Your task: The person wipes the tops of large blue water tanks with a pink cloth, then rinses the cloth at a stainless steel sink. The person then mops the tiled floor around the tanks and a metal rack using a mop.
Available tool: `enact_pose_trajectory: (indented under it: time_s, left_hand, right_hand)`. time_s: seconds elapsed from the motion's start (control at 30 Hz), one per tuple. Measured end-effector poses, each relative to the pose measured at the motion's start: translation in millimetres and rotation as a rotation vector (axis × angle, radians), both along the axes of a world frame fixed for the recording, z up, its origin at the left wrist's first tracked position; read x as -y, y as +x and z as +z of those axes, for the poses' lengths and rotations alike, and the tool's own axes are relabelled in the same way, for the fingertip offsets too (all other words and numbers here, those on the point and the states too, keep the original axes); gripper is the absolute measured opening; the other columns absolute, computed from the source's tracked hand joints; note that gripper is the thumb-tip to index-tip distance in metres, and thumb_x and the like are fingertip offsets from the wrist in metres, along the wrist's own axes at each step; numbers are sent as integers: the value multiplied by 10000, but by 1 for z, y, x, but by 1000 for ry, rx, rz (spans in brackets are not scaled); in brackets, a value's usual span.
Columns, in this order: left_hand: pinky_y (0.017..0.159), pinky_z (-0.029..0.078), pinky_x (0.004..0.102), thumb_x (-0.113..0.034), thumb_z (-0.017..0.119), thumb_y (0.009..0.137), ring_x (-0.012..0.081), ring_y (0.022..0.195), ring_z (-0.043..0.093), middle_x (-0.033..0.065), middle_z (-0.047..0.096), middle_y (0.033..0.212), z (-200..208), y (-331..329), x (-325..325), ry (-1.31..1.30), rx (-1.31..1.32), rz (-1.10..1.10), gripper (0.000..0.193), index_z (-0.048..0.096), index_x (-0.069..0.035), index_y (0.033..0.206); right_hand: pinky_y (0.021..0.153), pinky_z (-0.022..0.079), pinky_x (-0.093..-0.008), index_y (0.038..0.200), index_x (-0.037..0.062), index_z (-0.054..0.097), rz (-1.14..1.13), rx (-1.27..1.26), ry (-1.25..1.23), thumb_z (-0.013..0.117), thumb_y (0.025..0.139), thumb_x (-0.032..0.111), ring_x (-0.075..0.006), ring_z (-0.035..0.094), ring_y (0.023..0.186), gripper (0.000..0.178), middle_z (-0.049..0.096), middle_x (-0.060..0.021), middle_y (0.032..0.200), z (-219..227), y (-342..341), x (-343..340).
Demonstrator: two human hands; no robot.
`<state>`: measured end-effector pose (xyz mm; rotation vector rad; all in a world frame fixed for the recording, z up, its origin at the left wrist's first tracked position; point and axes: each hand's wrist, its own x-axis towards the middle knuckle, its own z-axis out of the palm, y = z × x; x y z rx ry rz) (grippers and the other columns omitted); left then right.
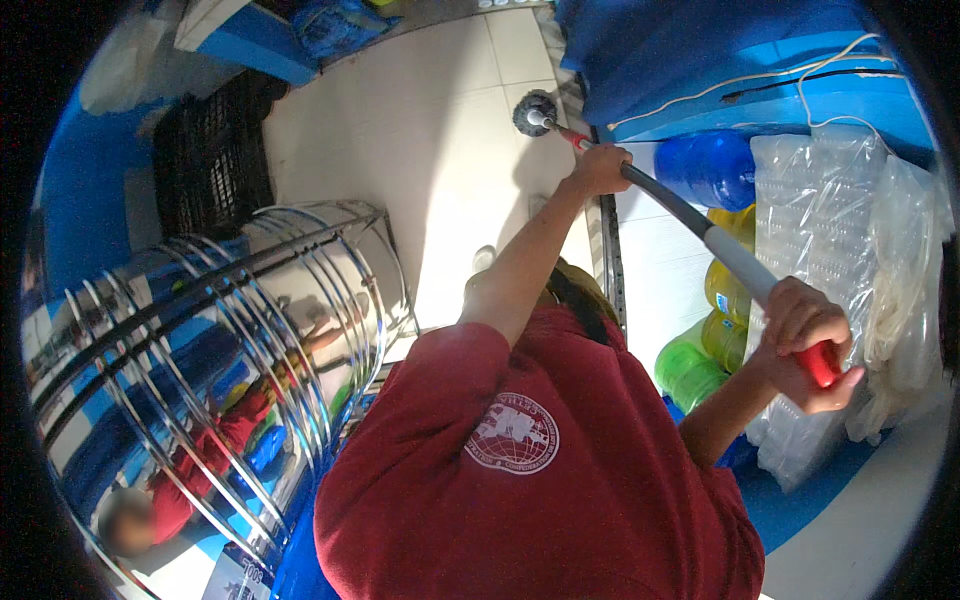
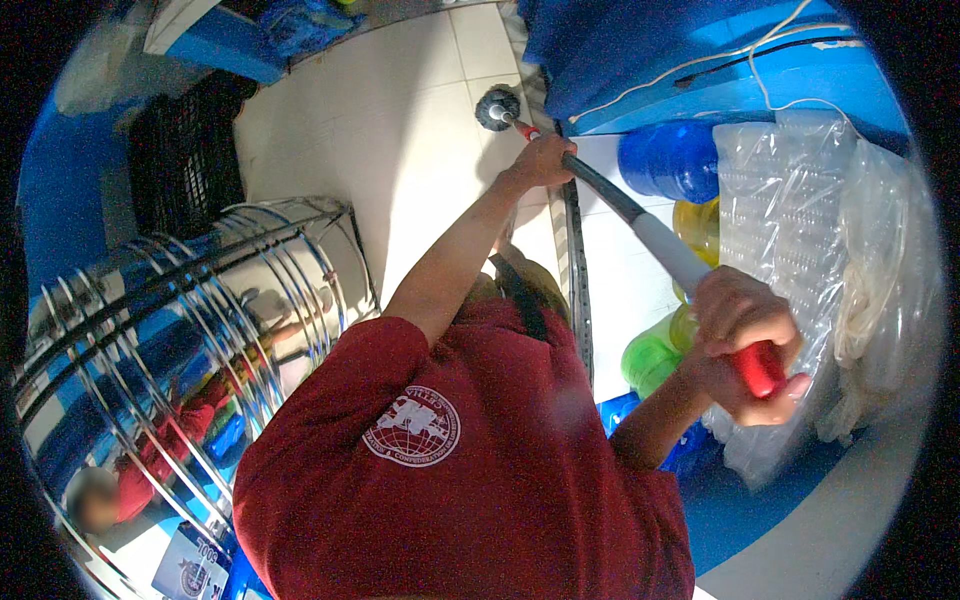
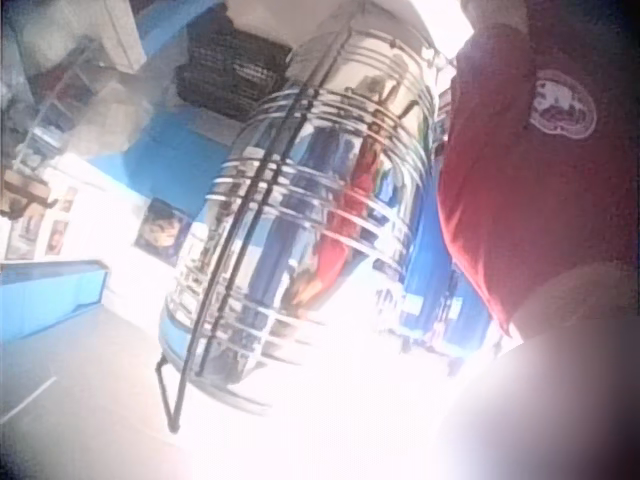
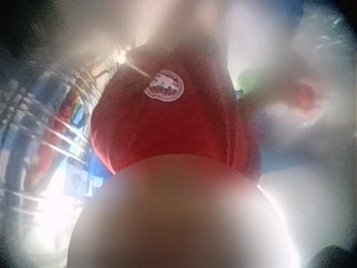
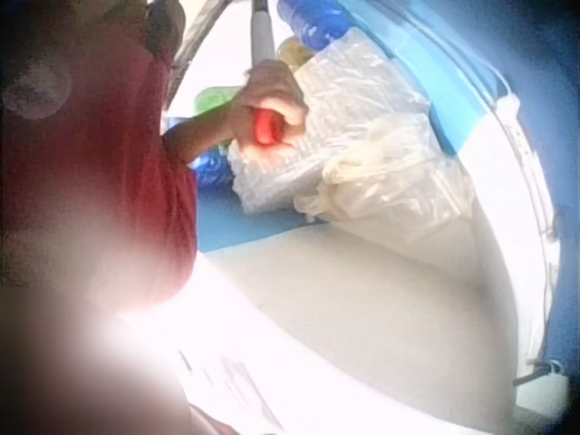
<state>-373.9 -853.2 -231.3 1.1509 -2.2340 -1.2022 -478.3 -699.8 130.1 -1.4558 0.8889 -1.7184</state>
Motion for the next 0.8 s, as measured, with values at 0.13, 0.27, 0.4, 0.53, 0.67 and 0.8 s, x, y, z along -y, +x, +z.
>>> enact_pose_trajectory:
  time_s: [0.13,0.27,0.4,0.53,0.67,0.8]
  left_hand:
    - [846,534,475,-247,716,685,337,976,657,151,690,842,-3,59,-39,-122,-17,97,216,728,-125,863]
    - [781,523,493,-242,717,676,367,868,660,162,668,774,-21,155,-74,-133,79,105,183,678,-100,784]
    - [769,509,495,-201,691,705,398,836,642,180,651,765,-61,262,-104,-87,164,259,158,640,-60,758]
    - [832,508,480,-147,693,764,401,913,629,193,656,860,-111,350,-129,-99,209,451,103,631,-64,763]
    - [883,510,460,-157,767,771,384,953,642,177,663,927,-130,385,-143,93,306,578,117,666,-123,821]
    - [860,512,438,-138,786,762,358,924,660,152,679,950,-109,374,-150,232,141,628,135,690,-147,857]
  right_hand:
    - [423,328,-341,630,95,441,33,101,75,374,917,588,-154,356,360,574,380,-17,438,-1,12,-22]
    - [416,336,-339,615,104,444,71,232,90,377,906,618,-152,385,361,595,395,-15,439,-35,46,-48]
    - [465,360,-353,626,78,483,10,308,191,400,899,617,-193,429,433,610,442,-47,496,-90,115,-71]
    - [524,339,-347,648,29,498,243,439,180,427,932,593,-200,426,511,636,466,-67,553,-143,175,-73]
    - [572,349,-344,663,5,503,268,390,277,395,981,547,-190,422,528,637,458,-63,550,-159,191,-76]
    - [593,378,-351,676,-3,535,348,253,355,388,1002,489,-205,446,547,609,484,-76,568,-131,180,-87]
